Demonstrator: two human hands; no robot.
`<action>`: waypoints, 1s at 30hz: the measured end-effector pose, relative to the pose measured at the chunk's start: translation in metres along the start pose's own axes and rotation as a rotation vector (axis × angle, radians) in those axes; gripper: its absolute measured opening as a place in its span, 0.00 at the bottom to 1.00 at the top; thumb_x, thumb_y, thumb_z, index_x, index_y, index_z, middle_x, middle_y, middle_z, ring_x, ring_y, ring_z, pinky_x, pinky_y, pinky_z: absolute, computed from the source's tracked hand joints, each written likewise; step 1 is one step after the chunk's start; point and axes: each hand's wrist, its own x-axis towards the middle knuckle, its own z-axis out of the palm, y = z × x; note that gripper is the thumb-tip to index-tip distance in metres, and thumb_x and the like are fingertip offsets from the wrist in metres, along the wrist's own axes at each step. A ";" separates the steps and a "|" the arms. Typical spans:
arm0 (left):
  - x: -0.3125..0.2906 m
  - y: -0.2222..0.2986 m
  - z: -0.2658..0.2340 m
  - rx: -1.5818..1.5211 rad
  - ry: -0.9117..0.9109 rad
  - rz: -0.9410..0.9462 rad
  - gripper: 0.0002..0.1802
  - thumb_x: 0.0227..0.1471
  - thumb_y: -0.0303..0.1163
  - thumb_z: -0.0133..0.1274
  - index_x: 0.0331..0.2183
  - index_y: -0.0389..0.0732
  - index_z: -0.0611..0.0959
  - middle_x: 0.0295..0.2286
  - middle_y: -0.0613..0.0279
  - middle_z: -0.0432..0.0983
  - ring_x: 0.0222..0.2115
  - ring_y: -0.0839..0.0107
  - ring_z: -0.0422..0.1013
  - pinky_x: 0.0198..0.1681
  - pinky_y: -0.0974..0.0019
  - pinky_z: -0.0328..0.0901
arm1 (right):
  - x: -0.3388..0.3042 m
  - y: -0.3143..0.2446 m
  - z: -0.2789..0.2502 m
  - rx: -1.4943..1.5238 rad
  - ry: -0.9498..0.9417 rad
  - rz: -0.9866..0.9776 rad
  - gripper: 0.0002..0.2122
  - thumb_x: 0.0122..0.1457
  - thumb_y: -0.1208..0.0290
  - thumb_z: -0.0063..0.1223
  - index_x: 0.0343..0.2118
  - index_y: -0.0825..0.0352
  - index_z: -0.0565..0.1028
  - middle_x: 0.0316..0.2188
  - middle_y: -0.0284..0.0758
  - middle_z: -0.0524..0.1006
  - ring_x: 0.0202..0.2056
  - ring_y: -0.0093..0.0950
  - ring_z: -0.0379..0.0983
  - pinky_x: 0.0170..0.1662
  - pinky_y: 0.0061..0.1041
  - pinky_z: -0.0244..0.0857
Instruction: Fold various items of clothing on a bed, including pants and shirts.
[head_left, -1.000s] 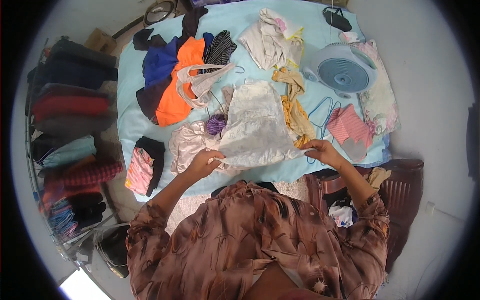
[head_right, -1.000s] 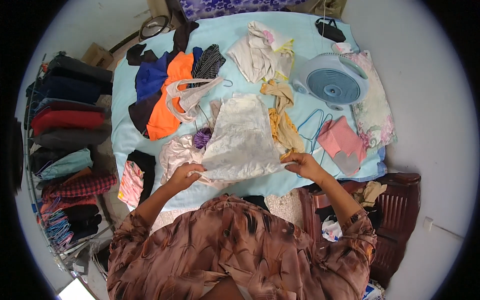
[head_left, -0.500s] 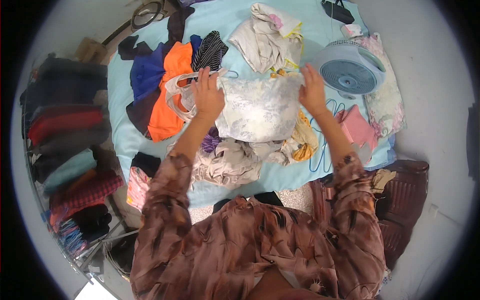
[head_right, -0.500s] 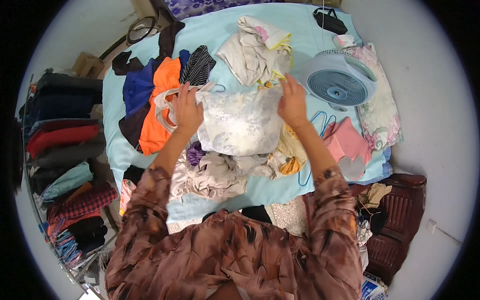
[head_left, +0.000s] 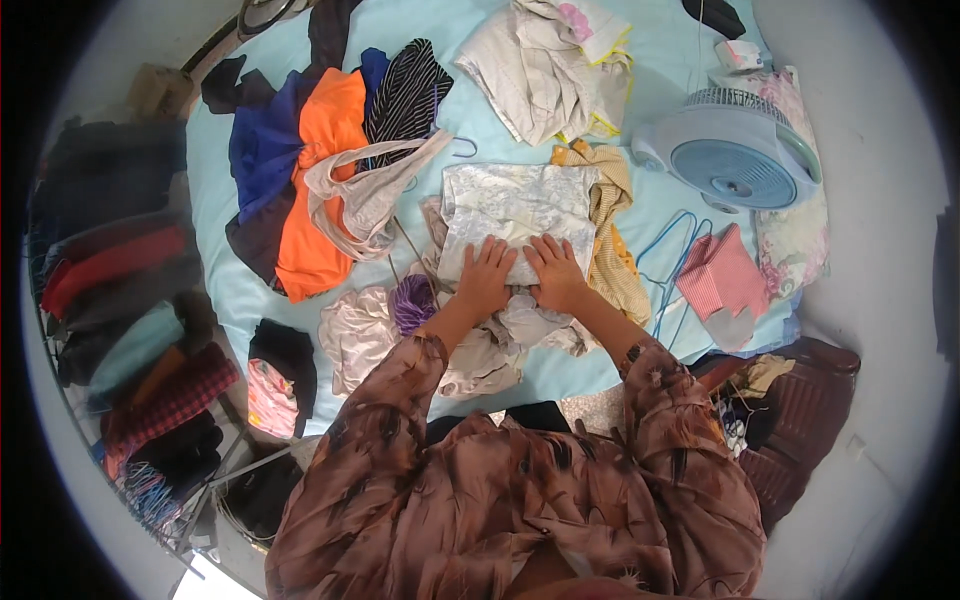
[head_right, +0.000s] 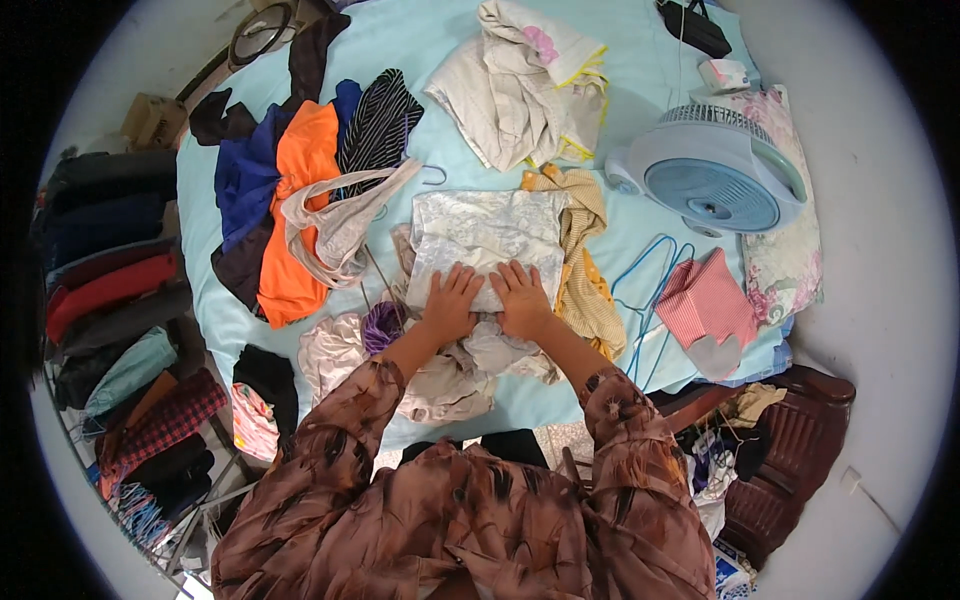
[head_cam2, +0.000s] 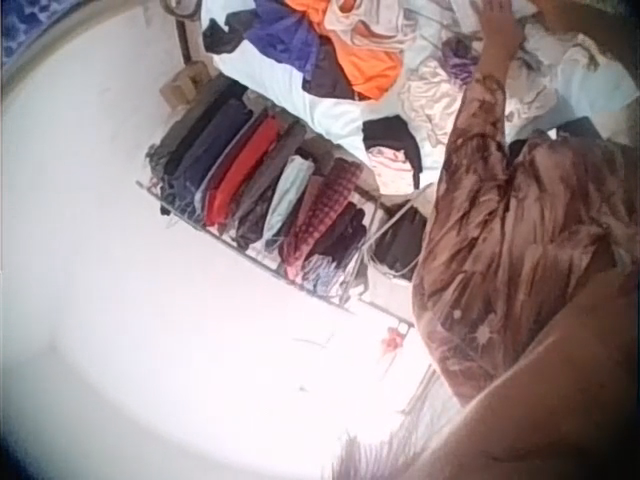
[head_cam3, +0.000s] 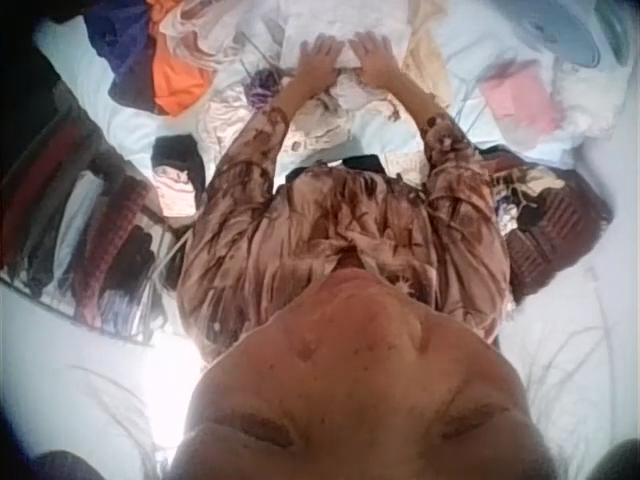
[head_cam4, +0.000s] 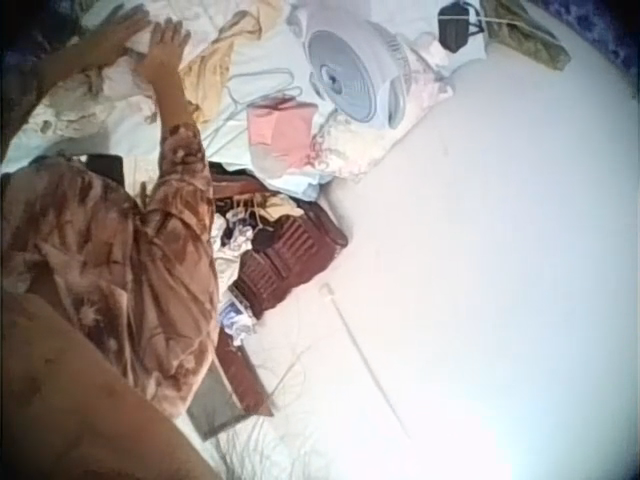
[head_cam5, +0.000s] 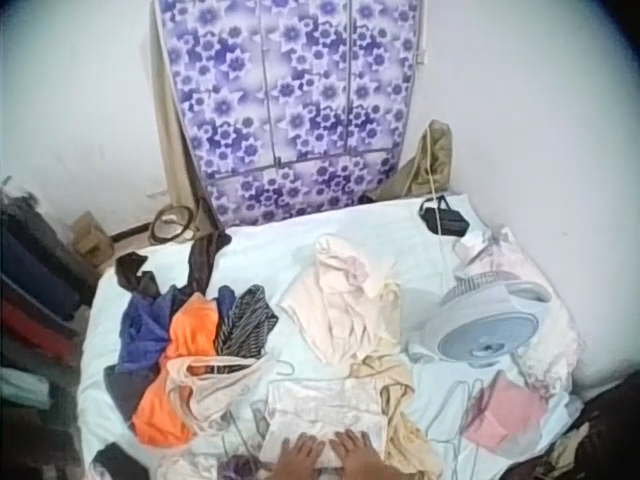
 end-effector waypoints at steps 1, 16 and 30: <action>0.003 -0.003 0.001 -0.003 0.028 0.004 0.30 0.32 0.35 0.54 0.43 0.44 0.68 0.44 0.55 0.63 0.49 0.56 0.56 0.48 0.43 0.46 | 0.005 0.002 -0.002 -0.002 -0.001 -0.002 0.30 0.37 0.68 0.52 0.49 0.63 0.60 0.51 0.43 0.56 0.54 0.41 0.48 0.53 0.48 0.41; -0.050 0.021 -0.139 -0.422 0.597 -0.174 0.19 0.41 0.28 0.48 0.40 0.37 0.70 0.41 0.52 0.66 0.45 0.57 0.61 0.47 0.61 0.57 | 0.033 -0.069 -0.139 0.039 -0.091 -0.070 0.15 0.43 0.68 0.45 0.36 0.64 0.71 0.32 0.41 0.73 0.35 0.39 0.69 0.38 0.34 0.63; -0.126 0.093 -0.131 -2.784 0.136 -0.096 0.22 0.52 0.42 0.38 0.45 0.39 0.66 0.42 0.56 0.67 0.45 0.65 0.62 0.46 0.58 0.60 | -0.131 -0.253 -0.163 -0.255 0.031 -0.528 0.19 0.39 0.71 0.47 0.38 0.69 0.68 0.41 0.39 0.67 0.34 0.35 0.66 0.29 0.29 0.65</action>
